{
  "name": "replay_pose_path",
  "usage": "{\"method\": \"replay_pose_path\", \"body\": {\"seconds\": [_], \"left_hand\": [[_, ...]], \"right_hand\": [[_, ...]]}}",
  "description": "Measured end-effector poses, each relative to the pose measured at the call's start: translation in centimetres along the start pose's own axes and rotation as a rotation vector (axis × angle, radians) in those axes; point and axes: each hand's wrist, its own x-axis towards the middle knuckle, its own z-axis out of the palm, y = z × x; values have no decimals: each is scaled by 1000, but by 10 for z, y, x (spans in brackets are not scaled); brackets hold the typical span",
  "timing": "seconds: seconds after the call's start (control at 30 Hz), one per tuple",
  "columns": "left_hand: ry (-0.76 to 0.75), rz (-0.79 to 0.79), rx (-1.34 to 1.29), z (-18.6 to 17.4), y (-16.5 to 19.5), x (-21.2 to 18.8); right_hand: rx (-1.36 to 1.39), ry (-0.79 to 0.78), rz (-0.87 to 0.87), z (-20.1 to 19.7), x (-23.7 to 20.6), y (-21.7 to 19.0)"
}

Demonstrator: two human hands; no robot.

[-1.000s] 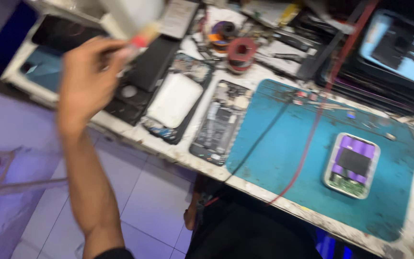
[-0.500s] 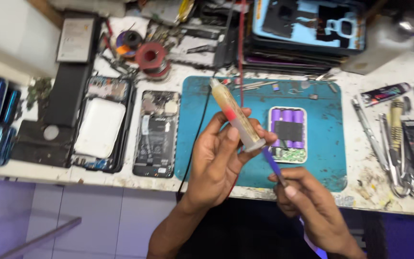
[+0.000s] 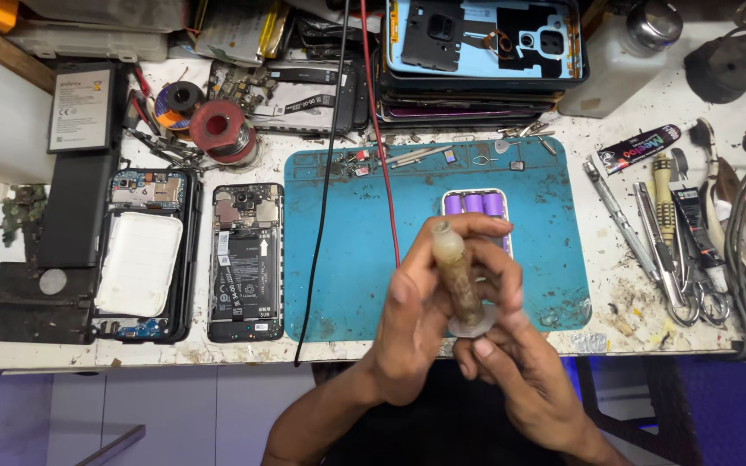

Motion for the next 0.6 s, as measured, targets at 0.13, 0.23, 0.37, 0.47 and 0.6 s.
{"method": "replay_pose_path", "body": {"seconds": [0.13, 0.23, 0.37, 0.47, 0.6], "left_hand": [[-11, 19, -166, 11, -29, 1], [-59, 79, 85, 10, -42, 1], [-90, 173, 262, 8, -45, 3], [-48, 70, 359, 9, -42, 3], [-44, 33, 289, 12, -41, 6]], "right_hand": [[119, 58, -127, 1, -1, 21], [56, 184, -172, 1, 0, 32], [14, 231, -137, -1, -2, 37], [75, 219, -224, -2, -3, 43], [26, 263, -240, -7, -4, 52]]}}
